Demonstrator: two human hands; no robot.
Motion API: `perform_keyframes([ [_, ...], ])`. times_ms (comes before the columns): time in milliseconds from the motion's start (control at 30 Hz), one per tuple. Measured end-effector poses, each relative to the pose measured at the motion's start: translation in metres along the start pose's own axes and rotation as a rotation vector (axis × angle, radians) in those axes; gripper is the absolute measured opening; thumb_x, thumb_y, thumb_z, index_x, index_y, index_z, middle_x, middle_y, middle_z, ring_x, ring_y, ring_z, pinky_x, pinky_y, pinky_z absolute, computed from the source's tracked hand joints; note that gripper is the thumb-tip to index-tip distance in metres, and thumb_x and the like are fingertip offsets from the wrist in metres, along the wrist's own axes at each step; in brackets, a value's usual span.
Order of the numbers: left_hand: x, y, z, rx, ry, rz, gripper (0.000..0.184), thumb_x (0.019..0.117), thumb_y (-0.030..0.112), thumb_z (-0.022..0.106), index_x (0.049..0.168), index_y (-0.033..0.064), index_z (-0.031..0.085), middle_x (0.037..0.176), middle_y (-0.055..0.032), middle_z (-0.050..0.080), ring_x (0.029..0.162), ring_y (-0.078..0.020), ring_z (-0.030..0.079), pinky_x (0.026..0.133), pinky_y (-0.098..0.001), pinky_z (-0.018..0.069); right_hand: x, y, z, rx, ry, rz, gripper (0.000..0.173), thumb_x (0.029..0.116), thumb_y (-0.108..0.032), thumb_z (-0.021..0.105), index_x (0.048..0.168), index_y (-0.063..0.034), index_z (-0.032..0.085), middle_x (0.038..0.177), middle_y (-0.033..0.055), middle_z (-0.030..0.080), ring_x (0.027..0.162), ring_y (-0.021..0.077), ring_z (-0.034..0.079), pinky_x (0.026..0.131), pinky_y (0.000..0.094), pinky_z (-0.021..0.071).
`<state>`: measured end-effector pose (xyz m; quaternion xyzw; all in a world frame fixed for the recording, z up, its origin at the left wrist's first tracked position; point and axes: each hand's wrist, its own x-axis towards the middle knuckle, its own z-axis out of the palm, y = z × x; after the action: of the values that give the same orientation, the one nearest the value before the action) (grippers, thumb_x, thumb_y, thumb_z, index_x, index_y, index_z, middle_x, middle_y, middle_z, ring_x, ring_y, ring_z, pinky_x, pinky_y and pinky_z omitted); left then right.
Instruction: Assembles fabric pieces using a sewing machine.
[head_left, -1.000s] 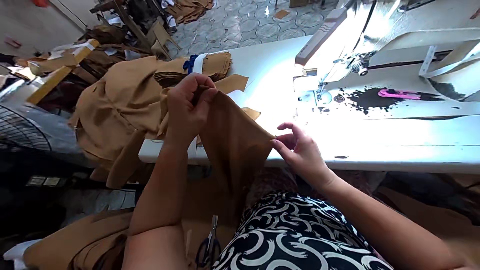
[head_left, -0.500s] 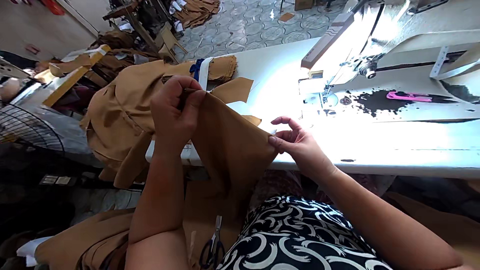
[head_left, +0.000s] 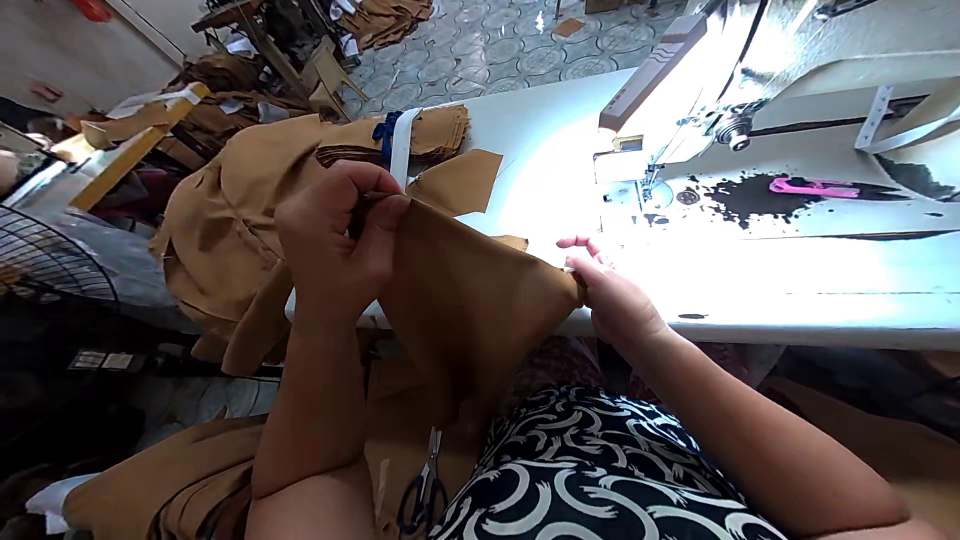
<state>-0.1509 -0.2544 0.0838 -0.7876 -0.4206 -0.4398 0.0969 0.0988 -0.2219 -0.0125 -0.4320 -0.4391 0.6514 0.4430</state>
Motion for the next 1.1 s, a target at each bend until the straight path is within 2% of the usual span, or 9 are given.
perform_keyframes([
  [100, -0.001, -0.003, 0.006, 0.014, 0.005, -0.117, 0.016, 0.1021, 0.009, 0.056, 0.103, -0.0056, 0.062, 0.085, 0.0009, 0.062, 0.072, 0.0109, 0.052, 0.068, -0.0059, 0.0431, -0.001, 0.005, -0.004, 0.062, -0.028, -0.103, 0.019, 0.1086, -0.008, 0.038, 0.117, -0.0113, 0.056, 0.065, -0.0063, 0.053, 0.051, -0.0003, 0.051, 0.052, 0.0165, 0.0467],
  [167, -0.001, -0.009, 0.006, -0.005, 0.003, -0.189, 0.015, 0.103, 0.011, 0.055, 0.105, -0.0031, 0.062, 0.084, 0.0039, 0.061, 0.071, 0.0108, 0.052, 0.067, -0.007, 0.0433, -0.006, 0.008, -0.01, 0.051, -0.15, -0.248, 0.017, 0.1065, -0.008, 0.046, 0.119, -0.014, 0.056, 0.069, -0.0063, 0.061, 0.053, -0.0019, 0.054, 0.053, 0.0131, 0.0469],
  [267, -0.001, -0.012, 0.007, -0.016, 0.009, -0.214, 0.015, 0.1032, 0.012, 0.055, 0.104, -0.0019, 0.062, 0.084, 0.005, 0.061, 0.07, 0.0106, 0.052, 0.067, -0.007, 0.0435, -0.012, 0.006, -0.012, -0.006, -0.27, -0.386, 0.024, 0.0939, 0.001, 0.065, 0.115, -0.009, 0.062, 0.072, -0.0048, 0.07, 0.058, -0.0011, 0.062, 0.057, 0.014, 0.0534],
  [433, 0.003, -0.006, 0.006, -0.022, 0.025, -0.222, 0.014, 0.1029, 0.011, 0.055, 0.104, -0.0013, 0.061, 0.083, 0.0068, 0.06, 0.069, 0.0118, 0.051, 0.066, -0.0062, 0.0425, -0.011, 0.004, -0.007, -0.119, -0.315, -0.497, 0.027, 0.083, 0.006, 0.074, 0.108, -0.0012, 0.069, 0.071, -0.0037, 0.068, 0.058, -0.0013, 0.06, 0.056, 0.0137, 0.0533],
  [667, 0.005, -0.004, 0.007, -0.03, 0.024, -0.213, 0.013, 0.1017, 0.01, 0.056, 0.103, -0.0016, 0.061, 0.082, 0.007, 0.061, 0.068, 0.0119, 0.051, 0.065, -0.0062, 0.0431, -0.008, 0.014, -0.007, -0.453, -0.153, -0.654, 0.006, 0.0935, -0.009, 0.069, 0.093, -0.0056, 0.074, 0.078, -0.0016, 0.066, 0.063, -0.0014, 0.055, 0.057, 0.0137, 0.0452],
  [767, 0.004, -0.004, 0.008, -0.011, 0.0, -0.204, 0.014, 0.1011, 0.011, 0.058, 0.103, -0.0018, 0.063, 0.083, 0.0049, 0.062, 0.069, 0.0117, 0.052, 0.065, -0.0059, 0.0426, -0.002, 0.017, -0.012, -0.622, -0.032, -0.848, 0.01, 0.0917, -0.009, 0.068, 0.089, -0.0057, 0.077, 0.096, 0.0087, 0.063, 0.09, 0.0145, 0.06, 0.081, 0.0293, 0.0493],
  [833, 0.003, -0.006, 0.007, -0.009, -0.019, -0.195, 0.016, 0.101, 0.012, 0.059, 0.104, -0.0024, 0.064, 0.084, 0.003, 0.064, 0.071, 0.0109, 0.053, 0.066, -0.0065, 0.0434, -0.002, 0.012, -0.017, -0.687, -0.015, -0.905, 0.011, 0.0916, -0.008, 0.067, 0.088, -0.0043, 0.076, 0.111, 0.0179, 0.067, 0.1, 0.0262, 0.064, 0.087, 0.0414, 0.0516],
  [967, -0.001, -0.023, 0.003, -0.065, -0.048, -0.244, 0.017, 0.1036, 0.015, 0.056, 0.109, -0.0001, 0.062, 0.091, 0.0068, 0.062, 0.076, 0.0117, 0.055, 0.072, -0.0084, 0.0468, -0.007, -0.008, -0.017, -0.62, -0.177, -0.899, 0.012, 0.0954, -0.005, 0.063, 0.092, 0.0004, 0.074, 0.085, 0.0087, 0.073, 0.079, 0.0103, 0.07, 0.076, 0.0247, 0.0582],
  [1100, -0.05, -0.063, 0.008, -0.074, -0.101, -0.451, 0.02, 0.1049, 0.021, 0.055, 0.106, 0.003, 0.063, 0.085, 0.0047, 0.059, 0.072, 0.0047, 0.055, 0.069, -0.016, 0.0493, -0.011, -0.013, 0.015, -0.671, -0.339, -0.818, 0.012, 0.0945, -0.009, 0.067, 0.089, -0.0011, 0.075, 0.077, 0.0076, 0.072, 0.071, 0.0162, 0.069, 0.068, 0.0383, 0.0572],
])
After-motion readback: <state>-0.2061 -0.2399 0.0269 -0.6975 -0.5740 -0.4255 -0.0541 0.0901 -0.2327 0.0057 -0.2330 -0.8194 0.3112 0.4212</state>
